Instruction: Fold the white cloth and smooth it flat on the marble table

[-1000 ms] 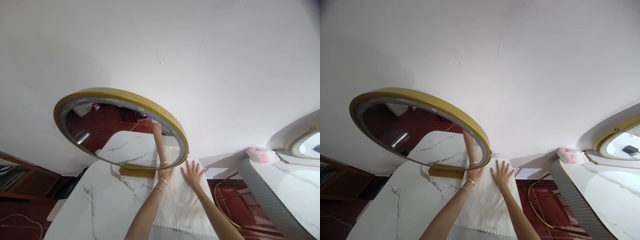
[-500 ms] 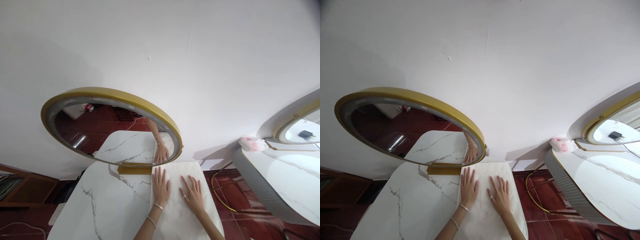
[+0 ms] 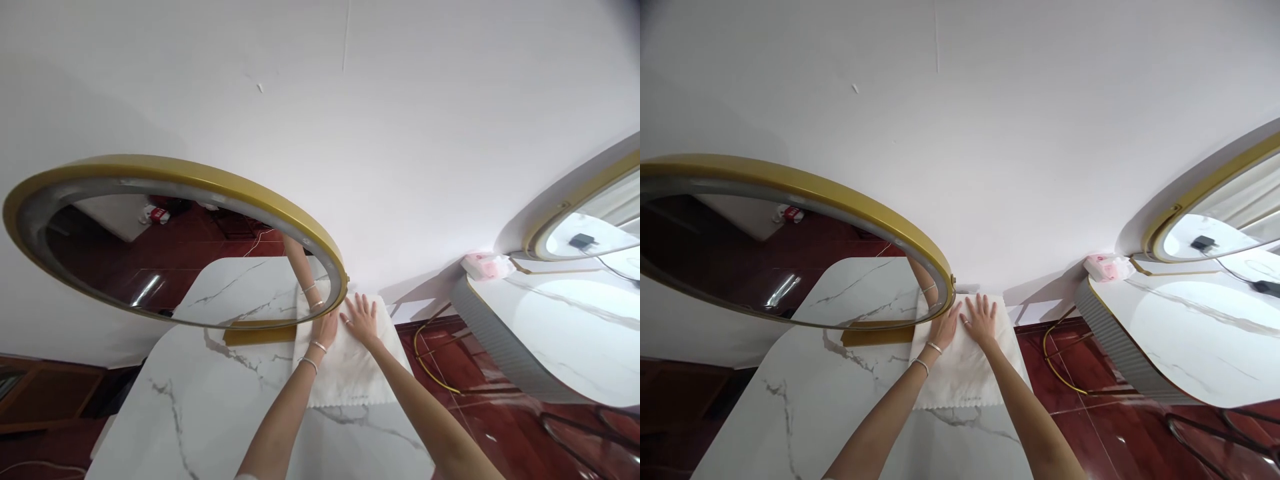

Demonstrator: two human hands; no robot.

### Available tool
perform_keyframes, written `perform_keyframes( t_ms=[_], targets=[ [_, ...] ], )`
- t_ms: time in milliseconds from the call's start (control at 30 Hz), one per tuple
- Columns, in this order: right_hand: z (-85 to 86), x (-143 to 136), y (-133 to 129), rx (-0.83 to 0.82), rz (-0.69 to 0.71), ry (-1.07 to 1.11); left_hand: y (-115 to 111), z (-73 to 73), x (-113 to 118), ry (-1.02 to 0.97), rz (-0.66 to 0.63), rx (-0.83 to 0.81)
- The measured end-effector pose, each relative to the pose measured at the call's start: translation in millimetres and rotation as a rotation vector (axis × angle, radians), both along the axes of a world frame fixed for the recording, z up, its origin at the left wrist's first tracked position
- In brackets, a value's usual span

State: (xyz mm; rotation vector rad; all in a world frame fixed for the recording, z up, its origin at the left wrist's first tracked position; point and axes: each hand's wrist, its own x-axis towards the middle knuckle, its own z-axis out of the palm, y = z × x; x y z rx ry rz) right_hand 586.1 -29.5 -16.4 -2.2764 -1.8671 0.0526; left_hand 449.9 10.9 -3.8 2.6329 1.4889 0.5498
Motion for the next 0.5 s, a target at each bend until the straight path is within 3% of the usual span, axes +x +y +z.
perform_keyframes(
  t_ms=[67, 133, 200, 333, 400, 500],
  targets=[
    [-2.6, 4.8, -22.2, 0.081, 0.042, 0.006, -17.4, 1.3, -4.4, 0.012, -0.045, -0.01],
    [-7.4, 8.4, -61.0, 0.193, 0.065, -0.003, -48.1, 1.9, -17.4, 0.022, -0.053, -0.014],
    [-11.7, 8.9, -109.7, 0.275, 0.038, -0.028, -90.0, 0.8, -38.1, 0.032, -0.043, -0.005],
    [-14.2, 0.0, -192.8, 0.25, 0.054, -0.065, -174.2, -6.9, -80.7, 0.097, 0.029, 0.013],
    [-14.7, -4.8, -209.7, 0.246, 0.066, -0.069, -194.6, -9.4, -91.5, 0.128, 0.046, 0.017],
    [-17.6, -4.2, -200.2, 0.283, 0.067, -0.057, -187.4, -7.5, -91.6, 0.127, 0.027, 0.028]
  ],
)
